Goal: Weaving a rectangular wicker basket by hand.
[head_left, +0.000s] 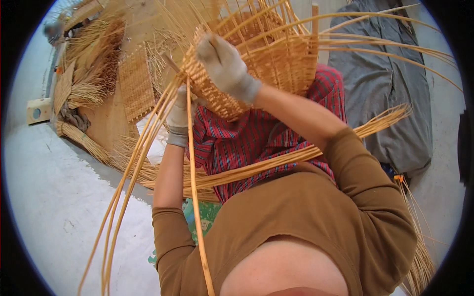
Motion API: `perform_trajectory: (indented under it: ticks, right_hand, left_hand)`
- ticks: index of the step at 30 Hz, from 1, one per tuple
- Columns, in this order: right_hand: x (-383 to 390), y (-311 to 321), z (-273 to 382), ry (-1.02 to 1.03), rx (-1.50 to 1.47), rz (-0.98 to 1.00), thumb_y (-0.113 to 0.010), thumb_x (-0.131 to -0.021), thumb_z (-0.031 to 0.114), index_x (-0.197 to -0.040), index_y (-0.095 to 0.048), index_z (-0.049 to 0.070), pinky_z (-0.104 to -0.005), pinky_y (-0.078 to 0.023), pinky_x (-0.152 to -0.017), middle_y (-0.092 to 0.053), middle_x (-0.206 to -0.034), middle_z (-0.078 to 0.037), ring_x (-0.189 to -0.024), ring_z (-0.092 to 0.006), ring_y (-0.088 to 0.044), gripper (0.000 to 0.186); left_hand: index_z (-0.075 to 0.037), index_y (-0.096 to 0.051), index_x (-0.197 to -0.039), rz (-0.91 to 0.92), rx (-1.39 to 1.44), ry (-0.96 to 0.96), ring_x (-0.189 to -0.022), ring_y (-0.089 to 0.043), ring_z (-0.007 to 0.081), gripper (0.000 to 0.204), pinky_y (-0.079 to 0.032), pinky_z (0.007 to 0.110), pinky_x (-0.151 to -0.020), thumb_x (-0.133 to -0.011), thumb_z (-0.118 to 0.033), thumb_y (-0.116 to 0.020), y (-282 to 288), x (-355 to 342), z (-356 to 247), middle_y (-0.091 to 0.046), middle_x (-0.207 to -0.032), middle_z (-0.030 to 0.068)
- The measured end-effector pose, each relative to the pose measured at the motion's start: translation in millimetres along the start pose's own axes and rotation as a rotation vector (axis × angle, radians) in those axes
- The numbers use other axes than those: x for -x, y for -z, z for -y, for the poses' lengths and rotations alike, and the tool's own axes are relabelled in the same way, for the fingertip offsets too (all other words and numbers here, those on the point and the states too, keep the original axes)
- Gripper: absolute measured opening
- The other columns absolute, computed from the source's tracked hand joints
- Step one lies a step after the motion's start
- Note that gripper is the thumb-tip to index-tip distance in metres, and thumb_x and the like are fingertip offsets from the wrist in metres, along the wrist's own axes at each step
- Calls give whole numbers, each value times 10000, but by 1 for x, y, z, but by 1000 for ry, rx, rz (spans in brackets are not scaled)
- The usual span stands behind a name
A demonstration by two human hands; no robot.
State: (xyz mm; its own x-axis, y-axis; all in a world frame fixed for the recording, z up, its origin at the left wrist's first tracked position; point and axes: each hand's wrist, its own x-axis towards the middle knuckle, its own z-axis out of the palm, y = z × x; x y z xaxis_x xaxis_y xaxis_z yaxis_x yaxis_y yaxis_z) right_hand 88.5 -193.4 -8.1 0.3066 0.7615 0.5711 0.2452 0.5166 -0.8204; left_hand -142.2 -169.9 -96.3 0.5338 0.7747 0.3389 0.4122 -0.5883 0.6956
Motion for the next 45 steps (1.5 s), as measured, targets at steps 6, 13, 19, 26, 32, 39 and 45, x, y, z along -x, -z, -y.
perform_trajectory:
  ticks: [6, 13, 19, 26, 32, 39, 45]
  right_hand:
    - [54, 71, -13, -724, -553, -174, -614, -1052, 251, -1080, -663, 56, -305, -579, -842, -741, -1079, -75, -993, -166, -700, 203]
    - [42, 110, -40, -806, -398, -227, -729, -976, 184, -992, -724, 5, -287, -610, -617, -743, -860, -94, -737, -143, -715, 180]
    - [45, 97, -32, -1039, -357, -255, -743, -963, 355, -928, -705, -38, -297, -562, -493, -725, -756, -105, -616, -188, -700, 397]
    - [31, 97, -8, -1189, -506, -110, -592, -1032, 481, -990, -690, 0, -302, -555, -569, -733, -842, -99, -714, -233, -728, 493]
    - [-53, 45, -24, -602, -329, -139, -597, -1053, 376, -951, -657, 46, -295, -531, -725, -706, -913, -71, -843, -145, -678, 351]
    - [-187, -30, 6, 567, 936, 414, -600, -1024, 345, -864, -680, 99, -355, -532, -849, -750, -889, -84, -838, -208, -710, 304]
    - [-166, -51, 52, 599, 1286, 787, -593, -952, 286, -947, -740, 137, -430, -560, -850, -745, -854, -90, -746, -296, -721, 210]
  left_hand:
    - [-169, -663, -1192, -200, -366, 105, -754, -693, 245, 290, -551, 383, -649, -911, -218, -710, -5, 2, -38, -678, -791, 67]
    - [-137, -503, -1466, -229, -379, 268, -693, -699, 248, 525, -564, 378, -641, -986, -269, -670, -46, -16, -118, -728, -845, 116]
    - [-58, -534, -1288, 107, 430, 837, -452, -613, 177, 365, -473, 313, -375, -1035, -307, -617, -38, -74, -132, -724, -785, 154]
    - [-82, -581, -1224, -160, 919, 905, -839, -764, 267, 282, -656, 387, -642, -969, -76, -699, -65, -86, -111, -744, -967, 152]
    - [-88, -560, -1145, -241, 1009, 829, -878, -764, 255, 225, -648, 385, -710, -969, -40, -692, -71, -77, -112, -743, -999, 170]
    - [-108, -532, -1090, -281, 1057, 835, -877, -762, 234, 206, -632, 379, -659, -974, -11, -673, -76, -73, -104, -736, -1000, 137]
    - [-107, -541, -1112, -332, 1113, 731, -893, -767, 274, 263, -636, 391, -688, -941, -4, -714, -81, -67, -98, -753, -953, 156]
